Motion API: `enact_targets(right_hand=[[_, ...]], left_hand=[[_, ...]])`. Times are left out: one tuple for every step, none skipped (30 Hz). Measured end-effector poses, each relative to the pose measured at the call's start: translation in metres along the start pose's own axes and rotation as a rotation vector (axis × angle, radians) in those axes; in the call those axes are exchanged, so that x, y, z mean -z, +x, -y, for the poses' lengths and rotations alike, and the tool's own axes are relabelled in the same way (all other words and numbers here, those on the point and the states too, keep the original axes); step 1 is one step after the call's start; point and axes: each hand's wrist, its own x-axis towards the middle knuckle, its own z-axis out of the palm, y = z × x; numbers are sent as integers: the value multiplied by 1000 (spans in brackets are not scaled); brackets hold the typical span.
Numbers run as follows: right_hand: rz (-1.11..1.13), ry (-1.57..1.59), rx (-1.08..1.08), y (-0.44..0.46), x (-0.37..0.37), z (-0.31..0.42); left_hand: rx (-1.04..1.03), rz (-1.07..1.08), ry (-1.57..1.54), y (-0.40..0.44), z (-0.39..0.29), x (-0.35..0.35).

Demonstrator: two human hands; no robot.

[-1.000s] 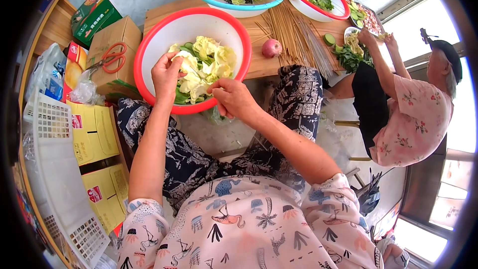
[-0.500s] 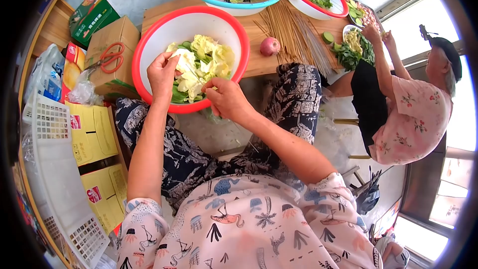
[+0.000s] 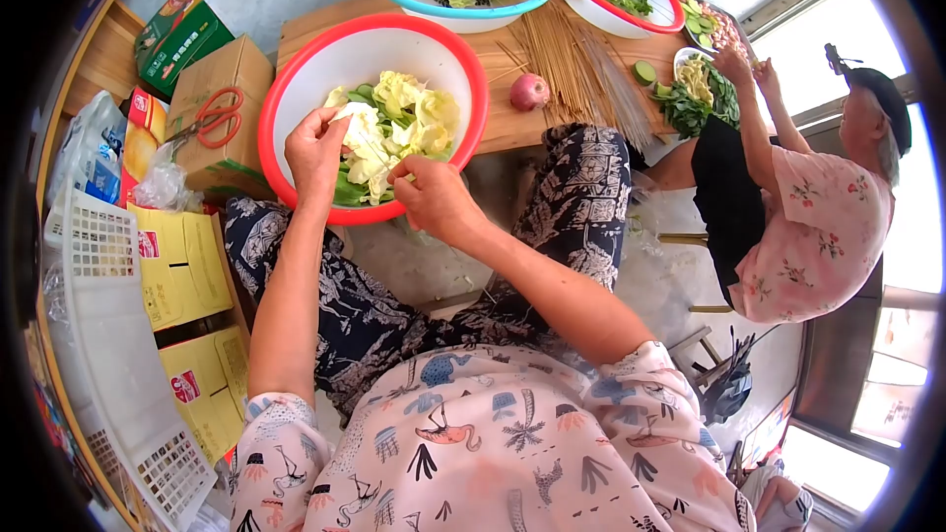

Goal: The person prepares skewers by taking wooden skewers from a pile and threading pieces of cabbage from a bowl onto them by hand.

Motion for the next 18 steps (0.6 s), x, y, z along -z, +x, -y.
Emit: enact_targets(right_hand=[[-2,-3,-11,0,0,0],[-4,-7,-20,1,0,0],[-4,-7,-19,1,0,1],[2,-24,-12,2,1,2],[7,-40,-5,2,1,3],[7,-40,-5,2,1,3],[12,-46,-6,3,1,3],[16,-52,-7,3,1,2],[19,-53,-6,3,1,1],[13,-33,10,2,1,-2],[9,-14,27,1,1,-4],[13,-16,28,0,2,-5],[21,-5,27,-1,2,-5],[30,7,24,-2,3,-6],[37,7,22,-3,4,-8],[43,24,42,-4,5,-12],[48,40,65,-3,5,-14],[53,40,66,-3,6,-15]], left_hand=[[-1,8,9,0,-1,0],[-5,8,7,1,-2,-1],[34,20,-34,0,-2,-1],[73,32,-74,-1,-1,-2],[73,32,-74,-2,0,-2],[88,44,-65,-4,1,-2],[102,56,-55,-4,2,-2],[103,55,-54,-3,2,-1],[198,64,-177,0,2,1],[294,71,-301,0,2,3],[295,67,-302,0,1,4],[360,85,-391,0,0,4],[424,104,-480,0,-1,4],[424,98,-482,0,-3,5],[462,127,-494,0,-3,6],[499,154,-506,1,-4,8],[496,146,-506,2,-2,9],[509,151,-495,2,-1,10]])
